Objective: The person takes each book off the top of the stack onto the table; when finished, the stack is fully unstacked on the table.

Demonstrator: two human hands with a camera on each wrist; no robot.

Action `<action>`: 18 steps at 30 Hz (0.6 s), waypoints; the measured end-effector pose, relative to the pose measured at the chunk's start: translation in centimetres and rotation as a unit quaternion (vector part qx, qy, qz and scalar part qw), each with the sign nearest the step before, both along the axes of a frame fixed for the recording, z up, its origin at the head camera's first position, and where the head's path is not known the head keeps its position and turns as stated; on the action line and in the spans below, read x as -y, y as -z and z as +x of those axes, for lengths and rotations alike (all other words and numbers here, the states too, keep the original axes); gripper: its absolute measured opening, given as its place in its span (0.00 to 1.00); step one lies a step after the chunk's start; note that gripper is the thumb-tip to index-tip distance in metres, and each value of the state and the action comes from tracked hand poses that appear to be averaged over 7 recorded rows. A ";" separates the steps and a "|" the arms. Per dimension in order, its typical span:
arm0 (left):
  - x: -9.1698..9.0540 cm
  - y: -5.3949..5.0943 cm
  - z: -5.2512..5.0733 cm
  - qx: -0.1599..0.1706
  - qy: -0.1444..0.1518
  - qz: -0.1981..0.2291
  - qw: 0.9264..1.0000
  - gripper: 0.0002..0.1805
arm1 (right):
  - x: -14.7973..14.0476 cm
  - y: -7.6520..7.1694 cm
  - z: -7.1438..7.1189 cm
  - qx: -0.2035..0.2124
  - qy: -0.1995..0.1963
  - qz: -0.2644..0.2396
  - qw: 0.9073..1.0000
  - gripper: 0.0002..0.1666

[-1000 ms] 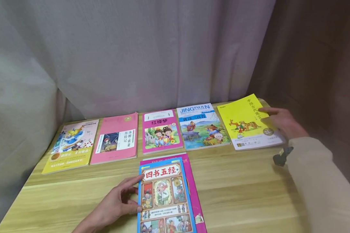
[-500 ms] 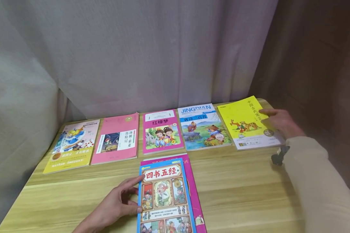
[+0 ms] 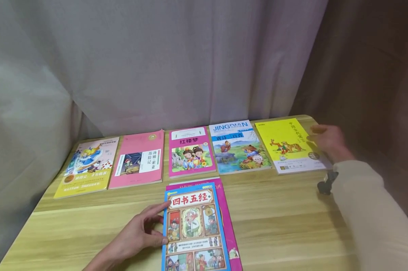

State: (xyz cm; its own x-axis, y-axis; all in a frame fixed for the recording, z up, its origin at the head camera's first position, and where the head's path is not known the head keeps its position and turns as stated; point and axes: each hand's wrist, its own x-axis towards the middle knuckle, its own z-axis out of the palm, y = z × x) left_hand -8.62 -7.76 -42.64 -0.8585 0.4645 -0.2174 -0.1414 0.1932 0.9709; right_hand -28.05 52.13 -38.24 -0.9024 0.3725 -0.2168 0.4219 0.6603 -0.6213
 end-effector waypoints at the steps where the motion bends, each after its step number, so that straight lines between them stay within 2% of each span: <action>1: 0.0 0.0 0.0 0.001 0.001 -0.002 1.000 0.53 | 0.2 -0.2 0.2 -0.004 0.000 0.004 1.000 0.38; 6: -0.2 -0.1 -0.1 0.004 0.003 -0.011 1.000 0.53 | 1.7 -1.5 1.0 -0.035 -0.032 0.031 0.998 0.39; 12: -0.6 -0.3 -0.1 -0.024 -0.013 -0.054 0.998 0.51 | 4.3 -2.9 2.0 -0.079 -0.072 0.054 0.993 0.36; 18: -1.0 -0.3 0.0 -0.036 -0.029 -0.067 0.997 0.50 | 7.4 -3.8 3.0 -0.114 -0.094 0.045 0.988 0.33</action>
State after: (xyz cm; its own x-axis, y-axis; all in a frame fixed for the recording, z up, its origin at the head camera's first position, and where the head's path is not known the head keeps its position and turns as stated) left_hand -8.65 -6.79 -42.34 -0.8982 0.3855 -0.2112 -0.0871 0.3150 0.9451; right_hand -25.06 44.75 -34.46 -0.9788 0.2028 0.0269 0.1426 0.7705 -0.6213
